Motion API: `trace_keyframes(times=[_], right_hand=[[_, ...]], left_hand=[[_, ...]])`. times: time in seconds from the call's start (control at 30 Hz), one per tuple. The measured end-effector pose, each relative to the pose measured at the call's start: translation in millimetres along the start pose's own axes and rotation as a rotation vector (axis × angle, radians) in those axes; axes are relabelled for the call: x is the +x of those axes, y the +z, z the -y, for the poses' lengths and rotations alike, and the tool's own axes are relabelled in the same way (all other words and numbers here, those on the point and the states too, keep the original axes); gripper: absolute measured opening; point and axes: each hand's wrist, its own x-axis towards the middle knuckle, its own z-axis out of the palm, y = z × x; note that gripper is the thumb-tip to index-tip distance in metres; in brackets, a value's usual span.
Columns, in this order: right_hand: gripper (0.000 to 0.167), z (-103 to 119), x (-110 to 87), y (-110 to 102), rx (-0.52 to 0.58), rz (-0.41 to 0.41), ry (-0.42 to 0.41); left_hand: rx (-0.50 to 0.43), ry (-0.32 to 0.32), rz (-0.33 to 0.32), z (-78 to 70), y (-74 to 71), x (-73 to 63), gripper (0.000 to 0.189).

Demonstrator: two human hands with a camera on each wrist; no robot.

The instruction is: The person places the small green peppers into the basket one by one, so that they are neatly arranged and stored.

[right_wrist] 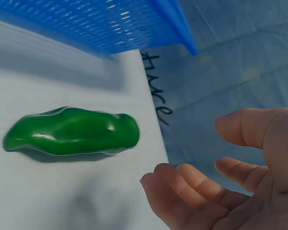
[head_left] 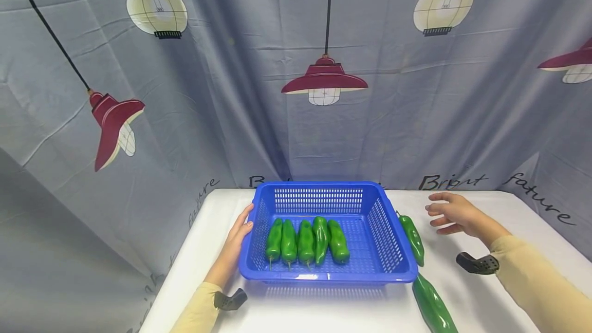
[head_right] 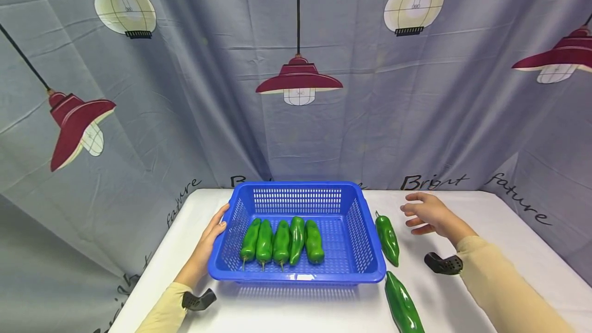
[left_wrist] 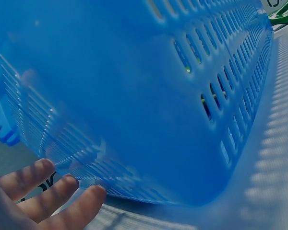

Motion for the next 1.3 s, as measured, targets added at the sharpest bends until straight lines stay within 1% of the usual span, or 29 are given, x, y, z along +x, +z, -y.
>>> trace_keyframes(times=[0.43,0.63,0.8,1.03,1.17,1.3], right_hand=[[0.072,-23.5,10.9,27.3,-0.023,0.008,0.065],[0.071,-31.3,14.9,38.9,-0.033,0.022,0.051],[0.076,-32.6,18.5,47.4,-0.038,0.019,0.062],[0.082,-31.2,27.4,57.5,-0.101,-0.012,0.085],[0.082,-29.3,30.3,60.0,-0.124,-0.015,0.081],[0.079,-27.5,31.3,62.0,-0.122,-0.016,0.081]], left_hand=[[-0.01,-0.009,-0.001,0.9,0.6,0.2,0.058],[-0.016,-0.008,0.0,0.5,0.5,0.7,0.059],[-0.018,-0.011,0.001,0.1,0.4,0.6,0.059],[-0.019,-0.011,0.001,-0.2,0.2,0.1,0.059],[-0.018,-0.009,0.002,-0.3,0.4,0.2,0.059],[-0.016,-0.014,-0.001,-0.7,0.6,0.1,0.059]])
